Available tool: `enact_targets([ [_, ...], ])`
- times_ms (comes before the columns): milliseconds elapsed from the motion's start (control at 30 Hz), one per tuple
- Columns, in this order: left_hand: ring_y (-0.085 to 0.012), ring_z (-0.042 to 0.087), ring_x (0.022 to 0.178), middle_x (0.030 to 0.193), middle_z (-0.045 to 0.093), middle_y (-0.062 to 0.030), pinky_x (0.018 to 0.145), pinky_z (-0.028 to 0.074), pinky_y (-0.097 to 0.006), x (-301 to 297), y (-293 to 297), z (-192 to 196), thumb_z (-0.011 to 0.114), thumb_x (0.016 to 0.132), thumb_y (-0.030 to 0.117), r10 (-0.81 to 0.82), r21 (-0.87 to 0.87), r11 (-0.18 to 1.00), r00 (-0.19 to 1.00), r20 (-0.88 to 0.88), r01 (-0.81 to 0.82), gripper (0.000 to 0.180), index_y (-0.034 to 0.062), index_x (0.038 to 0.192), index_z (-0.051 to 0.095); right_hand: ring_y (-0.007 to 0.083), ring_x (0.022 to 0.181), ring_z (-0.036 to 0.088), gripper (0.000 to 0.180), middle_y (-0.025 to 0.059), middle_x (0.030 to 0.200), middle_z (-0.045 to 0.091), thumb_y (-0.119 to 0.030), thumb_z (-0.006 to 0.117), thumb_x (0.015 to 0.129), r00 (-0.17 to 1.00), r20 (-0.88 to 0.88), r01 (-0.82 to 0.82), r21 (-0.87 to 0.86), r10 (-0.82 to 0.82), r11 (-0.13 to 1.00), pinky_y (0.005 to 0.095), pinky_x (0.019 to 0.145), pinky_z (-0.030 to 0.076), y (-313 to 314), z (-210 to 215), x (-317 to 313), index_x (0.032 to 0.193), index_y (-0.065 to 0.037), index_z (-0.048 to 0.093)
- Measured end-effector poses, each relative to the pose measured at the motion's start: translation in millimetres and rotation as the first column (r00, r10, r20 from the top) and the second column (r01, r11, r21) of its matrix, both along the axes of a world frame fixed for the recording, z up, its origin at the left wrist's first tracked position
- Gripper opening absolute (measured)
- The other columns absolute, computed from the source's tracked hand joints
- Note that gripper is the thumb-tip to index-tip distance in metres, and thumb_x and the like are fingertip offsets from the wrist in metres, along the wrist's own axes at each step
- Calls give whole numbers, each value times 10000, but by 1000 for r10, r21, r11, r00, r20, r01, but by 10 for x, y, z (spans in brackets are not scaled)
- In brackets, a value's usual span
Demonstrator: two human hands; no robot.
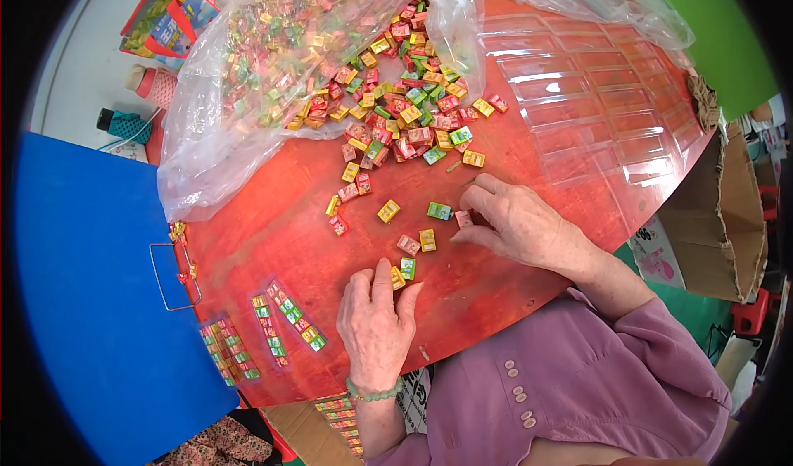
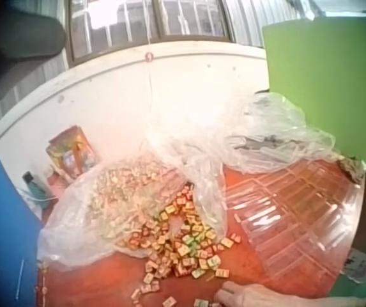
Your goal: Sorting and packing small colorful wrapped items into clear plastic trays at a factory workbench.
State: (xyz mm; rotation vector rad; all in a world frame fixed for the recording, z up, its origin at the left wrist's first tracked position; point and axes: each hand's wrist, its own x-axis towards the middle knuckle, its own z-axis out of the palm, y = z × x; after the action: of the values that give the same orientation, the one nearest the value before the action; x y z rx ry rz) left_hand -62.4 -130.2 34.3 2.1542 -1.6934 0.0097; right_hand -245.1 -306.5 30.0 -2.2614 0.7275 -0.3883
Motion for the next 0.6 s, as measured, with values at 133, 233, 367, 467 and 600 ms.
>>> enact_targets([
  [133,-329,664,912,1029,604,-148,750,570,-431,26,51,-47,839,838,221,19,19,1000,998,-61,-18,423,11,1180,704,361,856,651,263,145,973,598,-193,785,887,999,-41,21,-66,-24,998,452,721,536,40,11,70,973,-24,602],
  [233,-339,672,928,1060,622,-158,760,574,-428,42,89,-95,835,836,150,38,-37,998,972,-234,-49,408,7,1194,701,402,846,669,281,174,957,591,-208,762,900,999,-41,11,-124,-16,992,496,729,565,39,11,105,959,-6,576],
  [367,-354,679,928,1097,640,-175,764,578,-419,113,134,-78,823,833,86,112,-76,985,906,-408,-155,409,-15,1206,691,360,844,649,251,149,953,592,-154,782,883,999,-16,31,-79,-33,996,448,722,532,-76,51,54,975,-22,589],
  [467,-348,682,920,1091,642,-169,764,578,-423,175,204,-56,832,823,97,153,-13,985,909,-389,-171,412,-16,1194,695,334,837,652,243,138,950,590,-121,779,878,1000,16,-4,-48,5,999,432,722,528,-217,74,75,985,-21,585],
  [600,-350,678,930,1081,637,-161,780,576,-432,172,199,-22,831,822,111,160,75,987,921,-356,-143,408,-21,1183,694,291,855,657,290,119,961,599,-109,799,858,992,-74,-104,-18,103,994,402,741,533,-342,119,189,1032,-9,589],
])
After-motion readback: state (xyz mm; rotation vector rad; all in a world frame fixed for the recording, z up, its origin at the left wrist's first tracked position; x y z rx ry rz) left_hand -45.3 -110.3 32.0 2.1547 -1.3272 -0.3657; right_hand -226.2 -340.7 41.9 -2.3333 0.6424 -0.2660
